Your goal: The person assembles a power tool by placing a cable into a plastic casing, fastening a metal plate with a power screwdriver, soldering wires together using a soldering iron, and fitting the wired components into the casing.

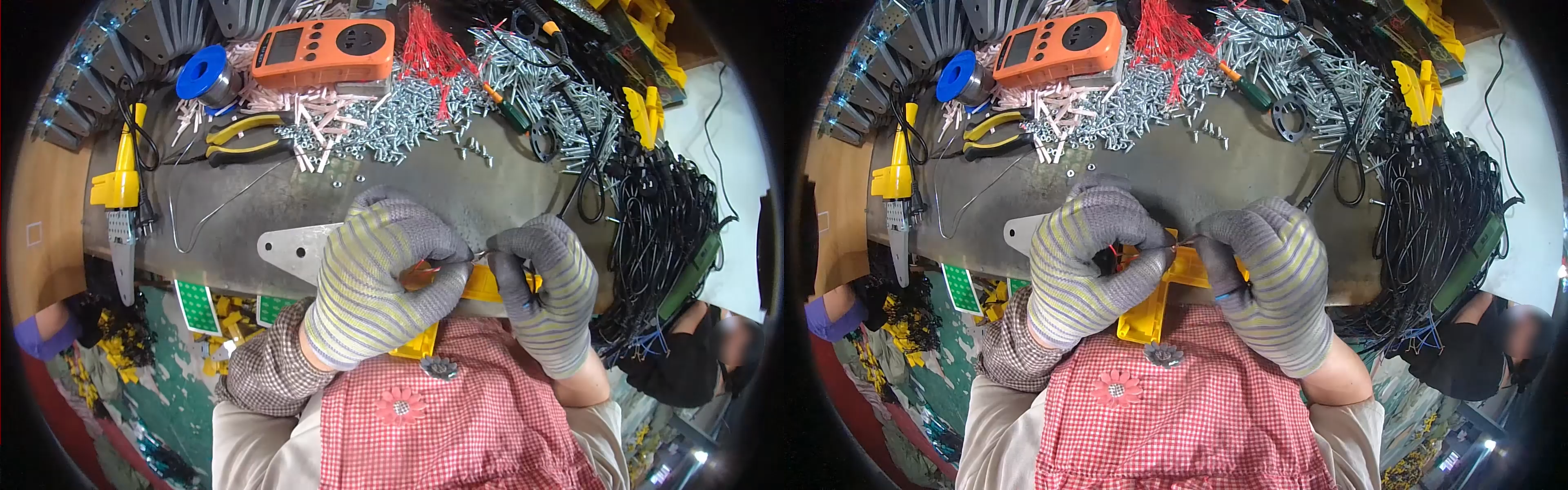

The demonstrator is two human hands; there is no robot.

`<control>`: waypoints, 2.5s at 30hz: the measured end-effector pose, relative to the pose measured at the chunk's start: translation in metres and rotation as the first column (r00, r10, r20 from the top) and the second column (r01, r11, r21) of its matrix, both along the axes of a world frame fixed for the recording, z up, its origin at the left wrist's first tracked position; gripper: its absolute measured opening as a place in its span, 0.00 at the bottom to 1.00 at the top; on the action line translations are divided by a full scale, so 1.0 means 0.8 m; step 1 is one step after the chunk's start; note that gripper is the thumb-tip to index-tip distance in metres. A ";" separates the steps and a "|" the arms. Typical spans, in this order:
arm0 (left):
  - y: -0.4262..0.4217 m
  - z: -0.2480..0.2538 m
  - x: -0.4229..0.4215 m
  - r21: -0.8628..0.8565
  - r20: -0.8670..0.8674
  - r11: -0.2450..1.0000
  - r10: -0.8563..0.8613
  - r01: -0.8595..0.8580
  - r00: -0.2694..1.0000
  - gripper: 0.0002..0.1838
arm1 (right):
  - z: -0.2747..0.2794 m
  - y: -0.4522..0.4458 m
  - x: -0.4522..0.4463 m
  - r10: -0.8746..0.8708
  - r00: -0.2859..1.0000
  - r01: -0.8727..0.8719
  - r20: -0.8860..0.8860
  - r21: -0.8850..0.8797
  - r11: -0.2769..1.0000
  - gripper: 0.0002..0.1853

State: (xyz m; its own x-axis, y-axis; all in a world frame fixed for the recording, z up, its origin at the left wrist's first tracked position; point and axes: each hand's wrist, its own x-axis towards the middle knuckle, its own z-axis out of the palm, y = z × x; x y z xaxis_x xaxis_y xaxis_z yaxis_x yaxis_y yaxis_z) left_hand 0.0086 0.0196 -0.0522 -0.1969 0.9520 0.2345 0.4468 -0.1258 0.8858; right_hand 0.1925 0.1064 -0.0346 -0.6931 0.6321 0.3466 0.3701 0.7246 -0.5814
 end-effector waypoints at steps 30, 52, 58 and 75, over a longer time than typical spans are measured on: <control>-0.002 -0.003 -0.014 -0.081 0.223 0.990 -0.094 0.115 0.970 0.07 | 0.003 0.010 0.006 0.090 0.987 -0.107 -0.131 -0.125 0.986 0.06; -0.002 -0.007 -0.008 -0.004 -0.038 1.000 0.010 -0.010 0.999 0.08 | -0.007 -0.007 -0.010 0.138 0.987 -0.160 -0.085 -0.365 0.917 0.24; 0.004 0.001 -0.014 0.040 -0.017 0.996 -0.076 0.077 0.997 0.06 | -0.001 0.007 -0.001 0.122 0.992 -0.127 -0.037 -0.290 0.948 0.16; 0.001 0.001 -0.010 0.053 -0.033 0.999 -0.010 0.012 0.999 0.09 | -0.001 -0.003 -0.001 0.070 0.997 -0.071 -0.013 -0.113 0.991 0.07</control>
